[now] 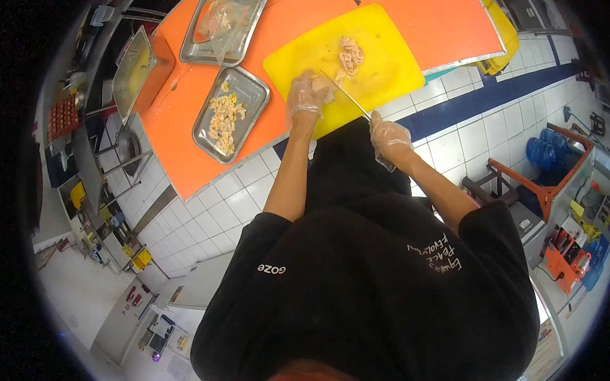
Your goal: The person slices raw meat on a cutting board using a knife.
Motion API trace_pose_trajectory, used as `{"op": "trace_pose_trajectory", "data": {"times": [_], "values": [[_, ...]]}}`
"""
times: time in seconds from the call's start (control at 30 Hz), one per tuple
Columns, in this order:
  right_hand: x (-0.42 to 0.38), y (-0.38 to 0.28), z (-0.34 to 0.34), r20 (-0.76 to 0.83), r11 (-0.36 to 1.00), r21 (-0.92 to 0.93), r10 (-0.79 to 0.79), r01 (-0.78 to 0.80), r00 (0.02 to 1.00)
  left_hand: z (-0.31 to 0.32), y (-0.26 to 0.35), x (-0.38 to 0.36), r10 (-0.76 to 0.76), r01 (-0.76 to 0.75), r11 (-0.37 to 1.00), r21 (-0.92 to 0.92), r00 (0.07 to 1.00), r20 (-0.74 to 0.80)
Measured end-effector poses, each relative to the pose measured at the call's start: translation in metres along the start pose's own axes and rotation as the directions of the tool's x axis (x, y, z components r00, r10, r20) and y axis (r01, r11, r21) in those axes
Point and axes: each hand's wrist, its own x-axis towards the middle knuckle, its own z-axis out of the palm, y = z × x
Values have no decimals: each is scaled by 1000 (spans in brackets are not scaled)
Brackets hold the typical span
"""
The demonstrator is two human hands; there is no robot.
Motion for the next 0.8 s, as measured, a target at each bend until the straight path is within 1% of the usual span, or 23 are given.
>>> {"op": "trace_pose_trajectory", "data": {"times": [0.03,0.07,0.1,0.13,0.17,0.2,0.23,0.3,0.37,0.43,0.5,0.53,0.6,0.63,0.67,0.7,0.73,0.77,0.8], "values": [[-2,1,1,-1,1000,4,10,-10,1000,-3,2,-2,8,-7,1000,15,999,-37],[1,-1,3,-20,1000,7,20,-20,1000,-8,4,-2,136,-135,973,185,991,4],[6,-4,-1,-34,1000,8,22,-22,999,-11,5,2,257,-263,901,346,964,64],[13,-5,-5,-46,1000,-6,-23,22,999,-12,7,5,267,-271,898,346,962,61],[19,-8,-8,-56,998,-18,-67,66,996,-12,9,7,277,-313,852,420,950,147],[23,-16,-19,-42,999,1,-38,38,998,-13,10,10,278,-359,796,488,932,232],[25,-15,-21,-53,999,9,-35,35,998,-9,2,13,289,-369,789,492,929,233],[30,-16,-23,-103,998,27,-46,49,994,-1,-19,19,284,-331,885,327,941,183],[30,-7,-21,-128,998,42,-31,36,991,-2,-27,22,293,-348,872,344,934,203],[26,0,-21,-147,998,54,-20,28,989,-10,-22,18,294,-358,861,361,930,220],[20,6,-22,-125,997,79,-11,21,992,-13,-13,13,444,-462,731,503,881,163],[20,10,-21,-133,997,80,-10,21,991,-12,-12,15,451,-466,727,504,878,161],[21,13,-15,-142,982,180,-22,48,990,-15,-7,19,398,-490,731,475,872,286],[21,14,-14,-150,982,181,-23,50,988,-16,-3,22,405,-493,728,477,870,283],[20,16,-11,-194,970,239,0,48,981,-15,2,22,319,-397,841,367,913,256],[16,15,-11,-231,954,297,24,47,973,-16,7,19,222,-282,927,247,944,245],[13,14,-11,-234,953,299,26,47,972,-14,14,17,225,-286,926,248,943,245],[11,13,-11,-258,941,338,61,30,964,-11,22,13,122,-116,992,-42,973,194],[8,11,-14,-280,927,375,97,16,955,-8,28,12,4,56,940,-335,984,176]]}}
